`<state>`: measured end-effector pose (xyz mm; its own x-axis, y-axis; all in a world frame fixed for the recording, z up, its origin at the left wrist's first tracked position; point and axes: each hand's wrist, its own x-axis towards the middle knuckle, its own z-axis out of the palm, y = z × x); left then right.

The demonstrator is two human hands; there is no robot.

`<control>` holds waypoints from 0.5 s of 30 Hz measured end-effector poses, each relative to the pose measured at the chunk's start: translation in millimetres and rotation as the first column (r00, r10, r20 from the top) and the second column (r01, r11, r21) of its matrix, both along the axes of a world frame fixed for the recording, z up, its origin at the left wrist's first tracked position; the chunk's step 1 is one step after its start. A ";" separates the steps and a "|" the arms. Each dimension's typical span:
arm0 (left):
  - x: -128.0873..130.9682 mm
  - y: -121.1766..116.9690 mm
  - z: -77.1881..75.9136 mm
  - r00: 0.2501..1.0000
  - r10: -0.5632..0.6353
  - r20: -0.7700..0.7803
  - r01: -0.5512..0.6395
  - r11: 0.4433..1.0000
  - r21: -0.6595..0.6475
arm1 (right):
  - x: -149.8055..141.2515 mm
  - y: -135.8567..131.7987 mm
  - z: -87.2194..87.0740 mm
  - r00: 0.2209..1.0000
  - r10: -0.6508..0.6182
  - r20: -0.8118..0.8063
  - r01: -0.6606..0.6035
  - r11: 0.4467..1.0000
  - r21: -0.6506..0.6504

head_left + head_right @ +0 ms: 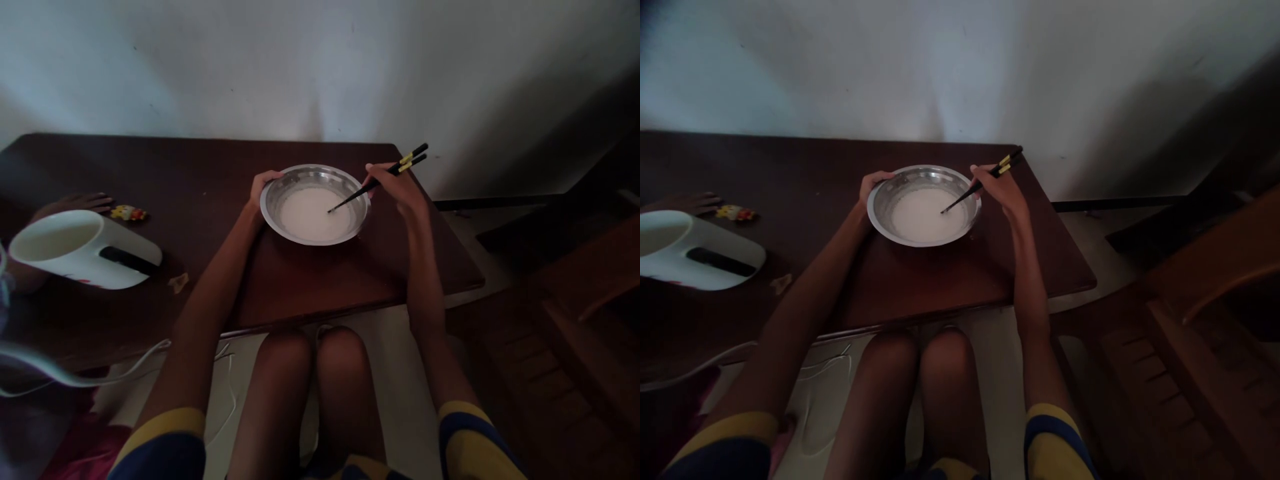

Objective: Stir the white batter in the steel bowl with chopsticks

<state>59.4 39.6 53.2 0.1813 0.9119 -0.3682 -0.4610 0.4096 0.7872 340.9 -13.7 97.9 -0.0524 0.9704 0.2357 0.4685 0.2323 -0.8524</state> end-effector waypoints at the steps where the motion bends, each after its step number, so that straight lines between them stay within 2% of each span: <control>1: 0.2 -0.4 0.4 1.000 -0.005 0.008 0.005 1.000 -0.006 | -0.7 -2.4 2.2 1.000 0.018 -0.008 -0.018 1.000 -0.025; 5: -0.5 1.5 -1.3 1.000 0.001 0.013 -0.001 1.000 -0.018 | -19.0 -10.0 4.9 0.982 0.187 0.008 -0.185 0.979 -0.087; 7: -1.5 3.4 -3.2 1.000 -0.008 0.009 0.008 1.000 -0.012 | -29.3 -9.8 2.2 0.973 0.230 0.027 -0.227 0.971 -0.080; 11: -2.5 4.5 -4.0 1.000 -0.019 -0.011 0.019 1.000 0.000 | -35.1 -3.2 -4.5 0.988 0.142 0.059 -0.143 0.990 0.015; 15: -2.2 3.8 -2.8 0.999 0.003 -0.046 -0.004 1.000 -0.009 | -23.1 2.6 -6.0 0.997 -0.016 0.080 0.010 0.997 0.073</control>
